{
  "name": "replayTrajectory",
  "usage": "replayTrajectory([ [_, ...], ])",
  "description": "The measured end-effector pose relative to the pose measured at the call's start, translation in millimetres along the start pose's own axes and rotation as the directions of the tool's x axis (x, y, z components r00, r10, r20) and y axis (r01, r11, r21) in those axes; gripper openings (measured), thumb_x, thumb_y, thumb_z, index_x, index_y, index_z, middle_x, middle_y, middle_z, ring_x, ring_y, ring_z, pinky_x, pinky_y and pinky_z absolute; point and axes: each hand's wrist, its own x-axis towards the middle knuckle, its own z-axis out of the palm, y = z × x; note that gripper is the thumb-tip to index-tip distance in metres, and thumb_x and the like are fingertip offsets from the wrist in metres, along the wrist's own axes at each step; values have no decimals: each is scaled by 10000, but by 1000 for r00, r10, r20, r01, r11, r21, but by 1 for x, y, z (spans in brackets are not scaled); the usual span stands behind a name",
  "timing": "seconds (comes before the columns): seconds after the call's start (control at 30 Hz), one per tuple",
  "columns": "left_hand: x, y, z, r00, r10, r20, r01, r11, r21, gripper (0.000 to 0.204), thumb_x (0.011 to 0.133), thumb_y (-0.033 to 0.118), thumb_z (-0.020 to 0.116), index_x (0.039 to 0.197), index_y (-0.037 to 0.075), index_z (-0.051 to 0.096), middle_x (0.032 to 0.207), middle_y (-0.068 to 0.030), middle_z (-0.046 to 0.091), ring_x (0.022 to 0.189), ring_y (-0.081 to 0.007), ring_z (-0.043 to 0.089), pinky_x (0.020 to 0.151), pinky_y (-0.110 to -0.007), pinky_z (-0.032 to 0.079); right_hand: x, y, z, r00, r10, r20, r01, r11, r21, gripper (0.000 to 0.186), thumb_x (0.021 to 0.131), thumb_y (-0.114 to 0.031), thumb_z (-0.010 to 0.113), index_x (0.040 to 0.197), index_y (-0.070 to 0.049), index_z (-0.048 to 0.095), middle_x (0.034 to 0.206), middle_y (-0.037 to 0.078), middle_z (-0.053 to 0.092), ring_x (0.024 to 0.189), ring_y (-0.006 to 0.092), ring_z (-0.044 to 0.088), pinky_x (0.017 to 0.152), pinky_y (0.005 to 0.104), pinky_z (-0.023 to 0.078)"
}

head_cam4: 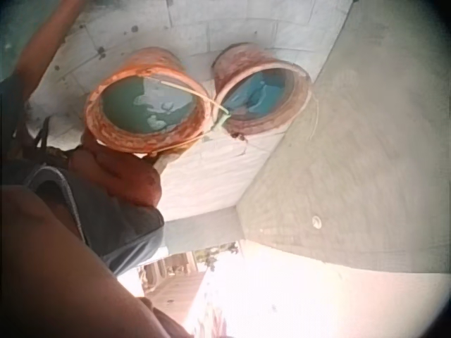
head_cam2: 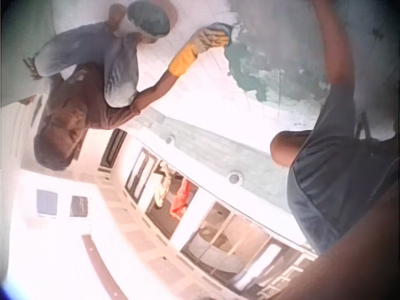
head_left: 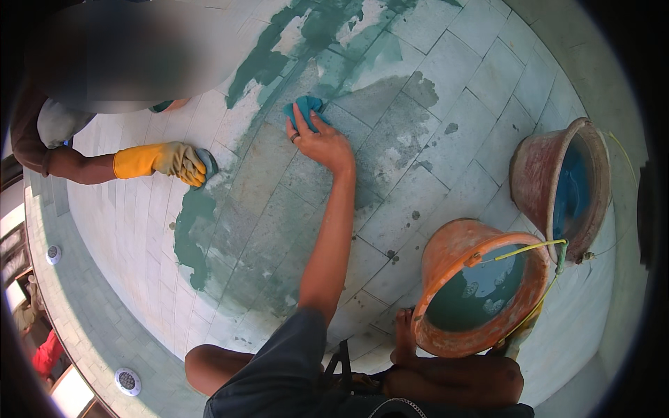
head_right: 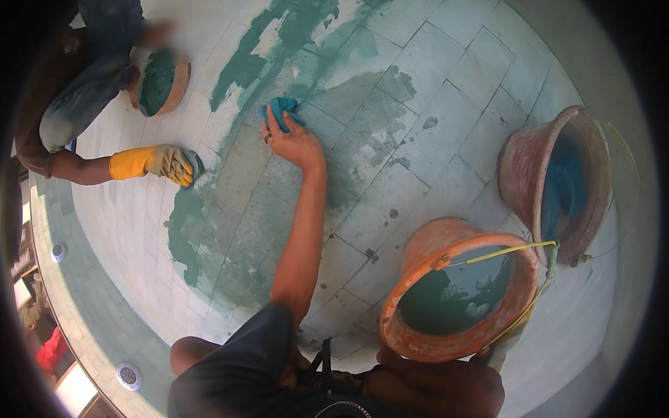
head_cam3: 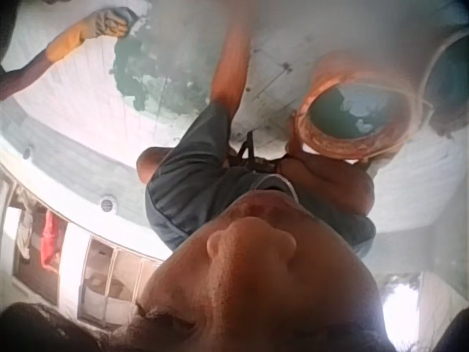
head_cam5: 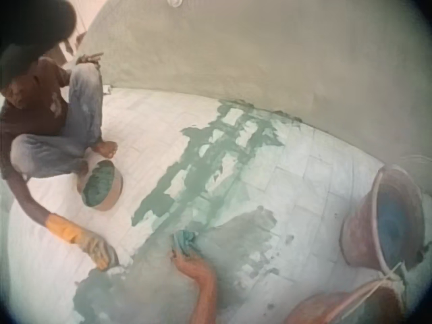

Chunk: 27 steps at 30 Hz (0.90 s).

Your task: The person applies grout to the gaps between tiles and wipes away the excess residue using a sponge and water from a bucket.

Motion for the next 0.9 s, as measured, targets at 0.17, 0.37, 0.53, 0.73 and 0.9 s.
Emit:
replayTrajectory([
  [0.17, 10, 34, 57, 999, 6, 33, -4, 997, -71, 368, 1000, 86, 574, 1360, 8, 579, 1412, -297, 443, 1110, -401, 617, 904, -470, 518, 26, -30, -108, 993, -9, 119, 2, 998, 64, 77, 858, -67, 694, 932, -73, 674, 737, 39, 621, 814, 147, 647, 833, 284, 498],
  [0.37, 38, 83, 147, 998, -2, 68, 11, 990, -140, 370, 977, 85, 599, 1341, 17, 599, 1399, -281, 467, 1120, -420, 604, 918, -462, 509, 45, -85, -243, 965, -90, 245, 55, 988, 145, 45, 868, -76, 691, 912, -68, 691, 694, 19, 631, 788, 114, 663, 845, 252, 500],
  [0.53, 50, 84, 178, 992, 117, 52, -95, 943, -319, 351, 954, 86, 635, 1299, 26, 643, 1364, -249, 525, 1174, -388, 586, 970, -435, 482, 43, -127, -343, 933, -165, 321, 100, 973, 210, 32, 876, -84, 688, 895, -64, 704, 658, 1, 640, 767, 87, 676, 855, 226, 503],
  [0.73, 86, 63, 124, 976, 57, 211, 73, 825, -561, 350, 992, 111, 615, 1334, 37, 621, 1229, -107, 648, 1072, -257, 639, 912, -374, 509, 11, -177, -390, 909, -137, 394, 45, 972, 232, 51, 886, -93, 684, 875, -59, 721, 615, -20, 651, 741, 55, 691, 867, 194, 505],
  [0.9, 40, 70, 23, 718, -203, 666, 696, 201, -689, 321, 1025, 148, 575, 1333, 60, 570, 1211, -74, 659, 1081, -231, 646, 907, -372, 545, -8, -127, -255, 971, 50, 235, -72, 994, 84, 97, 919, -143, 634, 973, -79, 683, 816, 11, 680, 864, 99, 676, 881, 278, 494],
])
